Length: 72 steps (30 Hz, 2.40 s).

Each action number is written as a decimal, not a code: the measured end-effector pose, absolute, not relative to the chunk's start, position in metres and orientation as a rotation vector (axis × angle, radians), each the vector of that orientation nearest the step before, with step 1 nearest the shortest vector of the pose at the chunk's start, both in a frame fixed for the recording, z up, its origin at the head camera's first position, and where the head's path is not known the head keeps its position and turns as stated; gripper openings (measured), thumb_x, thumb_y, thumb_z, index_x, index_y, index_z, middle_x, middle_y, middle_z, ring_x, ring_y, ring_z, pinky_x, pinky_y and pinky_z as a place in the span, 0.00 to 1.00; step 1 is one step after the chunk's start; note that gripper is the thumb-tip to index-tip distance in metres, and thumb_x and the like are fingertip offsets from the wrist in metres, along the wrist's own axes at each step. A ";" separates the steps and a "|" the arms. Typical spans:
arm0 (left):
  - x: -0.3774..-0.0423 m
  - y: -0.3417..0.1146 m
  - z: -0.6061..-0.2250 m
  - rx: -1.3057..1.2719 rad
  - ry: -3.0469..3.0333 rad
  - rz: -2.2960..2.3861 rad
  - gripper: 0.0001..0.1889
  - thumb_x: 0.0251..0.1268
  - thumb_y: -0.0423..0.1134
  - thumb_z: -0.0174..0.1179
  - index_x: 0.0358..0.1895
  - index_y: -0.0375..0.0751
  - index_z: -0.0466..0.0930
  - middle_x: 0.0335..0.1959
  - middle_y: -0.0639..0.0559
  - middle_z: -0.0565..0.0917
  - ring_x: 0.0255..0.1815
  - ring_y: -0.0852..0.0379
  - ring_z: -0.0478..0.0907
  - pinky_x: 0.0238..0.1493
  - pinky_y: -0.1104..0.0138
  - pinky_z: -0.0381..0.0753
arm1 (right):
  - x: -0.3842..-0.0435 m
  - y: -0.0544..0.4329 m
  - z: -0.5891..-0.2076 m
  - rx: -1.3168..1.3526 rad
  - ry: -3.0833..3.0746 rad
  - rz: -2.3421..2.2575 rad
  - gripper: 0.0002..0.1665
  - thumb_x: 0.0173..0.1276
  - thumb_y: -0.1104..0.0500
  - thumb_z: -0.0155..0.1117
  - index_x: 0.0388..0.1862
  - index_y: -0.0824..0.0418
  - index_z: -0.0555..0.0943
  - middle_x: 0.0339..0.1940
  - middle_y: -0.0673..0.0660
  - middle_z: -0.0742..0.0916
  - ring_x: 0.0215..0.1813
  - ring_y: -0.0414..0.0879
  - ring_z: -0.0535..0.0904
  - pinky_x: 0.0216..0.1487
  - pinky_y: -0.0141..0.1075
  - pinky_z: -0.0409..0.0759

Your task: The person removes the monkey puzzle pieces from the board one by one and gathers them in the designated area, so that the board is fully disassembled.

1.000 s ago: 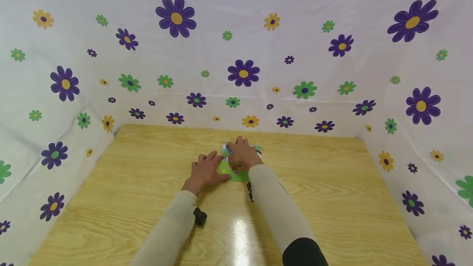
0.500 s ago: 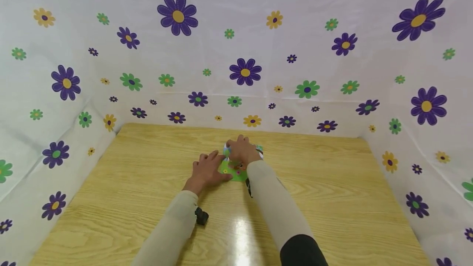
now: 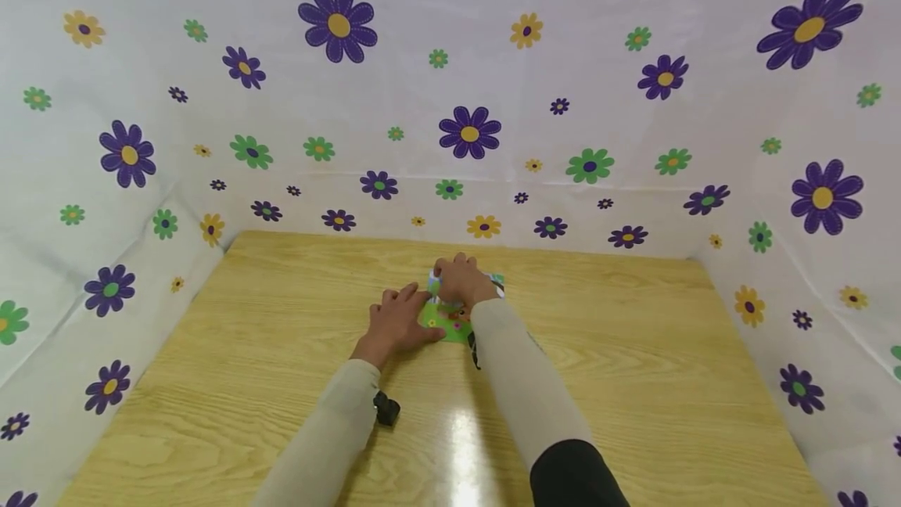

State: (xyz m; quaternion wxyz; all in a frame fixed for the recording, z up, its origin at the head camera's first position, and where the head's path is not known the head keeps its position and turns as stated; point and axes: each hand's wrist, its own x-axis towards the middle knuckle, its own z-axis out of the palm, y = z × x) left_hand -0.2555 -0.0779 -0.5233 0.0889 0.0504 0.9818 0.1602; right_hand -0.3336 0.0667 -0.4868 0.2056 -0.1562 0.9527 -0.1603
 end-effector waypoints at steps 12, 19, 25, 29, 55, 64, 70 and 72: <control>-0.257 -0.080 -0.521 0.150 2.926 0.483 0.41 0.54 0.69 0.61 0.72 0.60 0.64 0.77 0.51 0.57 0.72 0.39 0.57 0.62 0.39 0.61 | -0.336 0.063 -0.484 -0.474 2.659 -0.429 0.29 0.64 0.58 0.61 0.65 0.47 0.72 0.64 0.63 0.69 0.63 0.59 0.64 0.50 0.52 0.74; -0.254 -0.077 -0.518 0.158 2.914 0.500 0.41 0.54 0.69 0.61 0.72 0.60 0.64 0.77 0.52 0.57 0.72 0.40 0.57 0.63 0.40 0.61 | -0.338 0.065 -0.484 -0.464 2.657 -0.422 0.28 0.63 0.61 0.61 0.63 0.49 0.71 0.62 0.61 0.70 0.61 0.58 0.65 0.50 0.49 0.73; -0.254 -0.077 -0.518 0.152 2.922 0.488 0.42 0.54 0.70 0.61 0.72 0.61 0.63 0.78 0.52 0.57 0.72 0.41 0.57 0.63 0.40 0.61 | -0.338 0.066 -0.483 -0.453 2.662 -0.431 0.31 0.64 0.58 0.65 0.66 0.55 0.70 0.65 0.61 0.70 0.66 0.60 0.64 0.60 0.53 0.72; -0.255 -0.078 -0.520 0.151 2.918 0.477 0.42 0.54 0.70 0.60 0.72 0.60 0.63 0.78 0.52 0.57 0.72 0.41 0.57 0.63 0.40 0.62 | -0.339 0.066 -0.486 -0.463 2.683 -0.413 0.29 0.65 0.56 0.67 0.65 0.55 0.72 0.64 0.62 0.70 0.67 0.61 0.65 0.63 0.55 0.71; -0.256 -0.081 -0.523 0.170 2.903 0.489 0.42 0.54 0.71 0.60 0.72 0.61 0.62 0.78 0.53 0.55 0.72 0.41 0.56 0.62 0.40 0.62 | -0.319 0.084 -0.510 -0.524 2.778 -1.017 0.19 0.76 0.60 0.51 0.63 0.55 0.74 0.33 0.55 0.83 0.26 0.44 0.73 0.28 0.35 0.71; -0.255 -0.082 -0.521 0.174 2.910 0.486 0.42 0.54 0.71 0.59 0.73 0.60 0.62 0.78 0.52 0.56 0.73 0.41 0.56 0.62 0.40 0.61 | -0.308 0.096 -0.508 -0.487 2.796 -1.152 0.18 0.75 0.59 0.52 0.62 0.54 0.75 0.32 0.55 0.82 0.25 0.45 0.71 0.28 0.35 0.70; -0.256 -0.082 -0.522 0.176 2.902 0.485 0.43 0.55 0.71 0.59 0.73 0.60 0.62 0.78 0.52 0.55 0.73 0.40 0.55 0.63 0.40 0.61 | -0.297 0.103 -0.506 -0.475 2.787 -1.201 0.17 0.74 0.59 0.54 0.59 0.54 0.76 0.29 0.55 0.81 0.23 0.44 0.70 0.24 0.35 0.68; -0.257 -0.082 -0.523 0.177 2.900 0.482 0.43 0.54 0.72 0.58 0.73 0.61 0.61 0.78 0.52 0.55 0.73 0.40 0.55 0.63 0.40 0.61 | -0.293 0.106 -0.507 -0.490 2.783 -1.198 0.16 0.73 0.59 0.55 0.59 0.54 0.77 0.28 0.54 0.81 0.21 0.43 0.70 0.23 0.35 0.68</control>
